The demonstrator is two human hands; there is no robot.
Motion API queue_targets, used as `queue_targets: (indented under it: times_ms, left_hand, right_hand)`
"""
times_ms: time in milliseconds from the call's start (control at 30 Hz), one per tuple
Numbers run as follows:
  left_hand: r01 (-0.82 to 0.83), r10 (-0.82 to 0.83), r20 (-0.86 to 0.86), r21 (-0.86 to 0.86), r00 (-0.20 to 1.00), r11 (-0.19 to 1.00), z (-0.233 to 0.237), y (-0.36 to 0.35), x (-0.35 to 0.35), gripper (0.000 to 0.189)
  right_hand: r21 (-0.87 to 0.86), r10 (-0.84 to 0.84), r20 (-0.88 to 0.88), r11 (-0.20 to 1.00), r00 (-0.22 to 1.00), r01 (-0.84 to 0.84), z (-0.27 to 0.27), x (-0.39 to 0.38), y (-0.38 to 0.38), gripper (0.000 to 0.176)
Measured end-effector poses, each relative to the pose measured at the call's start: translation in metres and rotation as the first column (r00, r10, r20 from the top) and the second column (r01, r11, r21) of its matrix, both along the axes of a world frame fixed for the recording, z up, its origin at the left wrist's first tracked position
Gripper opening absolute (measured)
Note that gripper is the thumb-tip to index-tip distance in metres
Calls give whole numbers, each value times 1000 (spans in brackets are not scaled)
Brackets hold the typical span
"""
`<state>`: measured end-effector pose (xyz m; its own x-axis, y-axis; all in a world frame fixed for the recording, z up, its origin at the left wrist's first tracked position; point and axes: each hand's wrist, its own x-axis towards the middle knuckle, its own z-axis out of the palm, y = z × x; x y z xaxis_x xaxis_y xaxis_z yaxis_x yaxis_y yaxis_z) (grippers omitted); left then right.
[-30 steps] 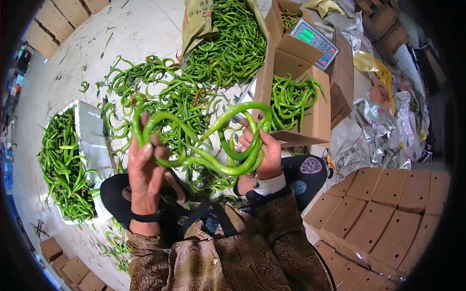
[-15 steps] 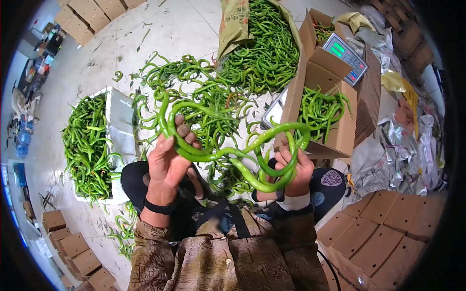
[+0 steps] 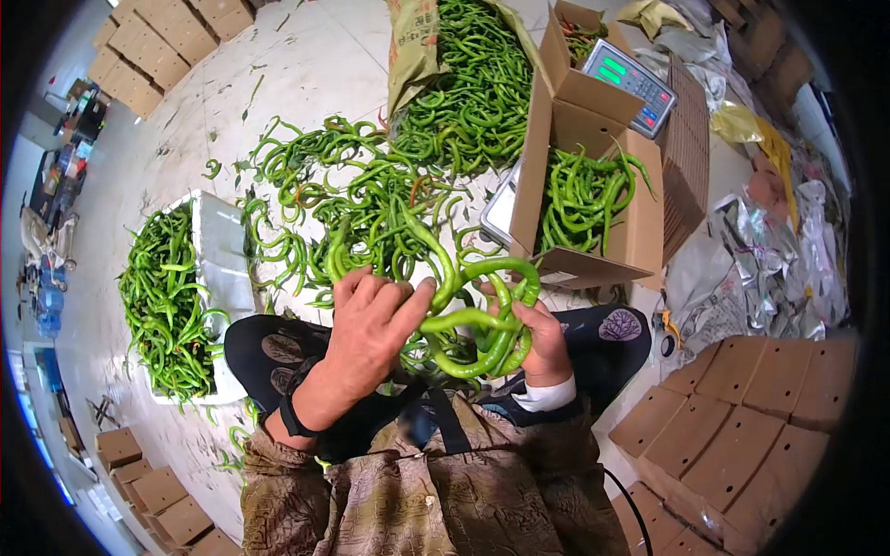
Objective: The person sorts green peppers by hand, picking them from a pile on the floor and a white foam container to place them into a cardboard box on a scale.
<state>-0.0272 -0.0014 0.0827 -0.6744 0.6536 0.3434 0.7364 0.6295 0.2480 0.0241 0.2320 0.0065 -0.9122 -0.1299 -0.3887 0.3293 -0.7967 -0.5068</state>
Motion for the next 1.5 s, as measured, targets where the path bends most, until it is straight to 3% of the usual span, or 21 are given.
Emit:
queue_targets:
  times_ms: [100,300,500,567,700,1033,1100,1167,1200,1233,1300,1367,1400,1433,1467,1500]
  left_hand:
    - [10,-15,-82,-57,997,998,-1,11,9,48]
    - [42,-57,-165,-96,985,995,-11,22,12,51]
    - [53,-77,-181,-133,980,990,-11,28,7,54]
    - [61,-90,-203,-147,975,987,-13,29,4,52]
    - [156,-155,-316,-20,936,987,-12,39,2,36]
    - [160,-112,-430,77,896,984,-1,59,-35,40]
    - [201,-125,-468,115,875,973,20,80,-54,38]
    - [237,-188,-439,59,879,970,42,105,-78,36]
    - [305,-261,-416,40,871,952,44,123,-97,40]
    - [373,-334,-394,24,856,928,46,140,-113,44]
    - [301,-275,-393,4,877,954,48,162,-123,52]
    - [301,-266,-364,42,893,953,58,159,-115,48]
    - [258,-235,-120,239,965,936,62,150,-101,43]
    - [155,-229,142,404,963,902,62,139,-86,37]
    - [117,-275,319,436,907,892,54,125,-71,33]
    - [68,-312,480,460,820,886,43,113,-55,30]
  right_hand:
    - [-125,64,-95,989,993,-76,-11,3,10,46]
    - [-117,58,-74,991,996,-67,-8,7,16,51]
    - [-218,106,-191,965,976,-148,-19,6,26,55]
    - [-172,97,-183,977,978,-129,-18,6,24,56]
    - [-158,32,-210,985,977,-66,-17,9,24,57]
    - [-263,-7,-83,965,997,-15,-34,14,32,52]
    - [-248,-10,-150,968,989,-28,-31,12,32,46]
    - [-412,16,-198,906,980,-98,-32,13,34,48]
    - [-231,-5,-159,972,987,-33,-23,12,32,53]
    - [-229,-5,-155,973,988,-31,-22,11,33,53]
    - [-300,-12,-215,952,976,-54,-20,11,38,55]
    - [-257,-72,-175,966,982,25,-13,13,44,57]
    - [-280,-80,-204,960,976,20,-17,14,48,56]
    - [-304,-86,-230,952,969,13,-23,17,50,55]
    - [-198,-121,-138,976,983,92,-28,21,48,58]
    - [-204,-120,-136,975,983,91,-28,21,48,58]
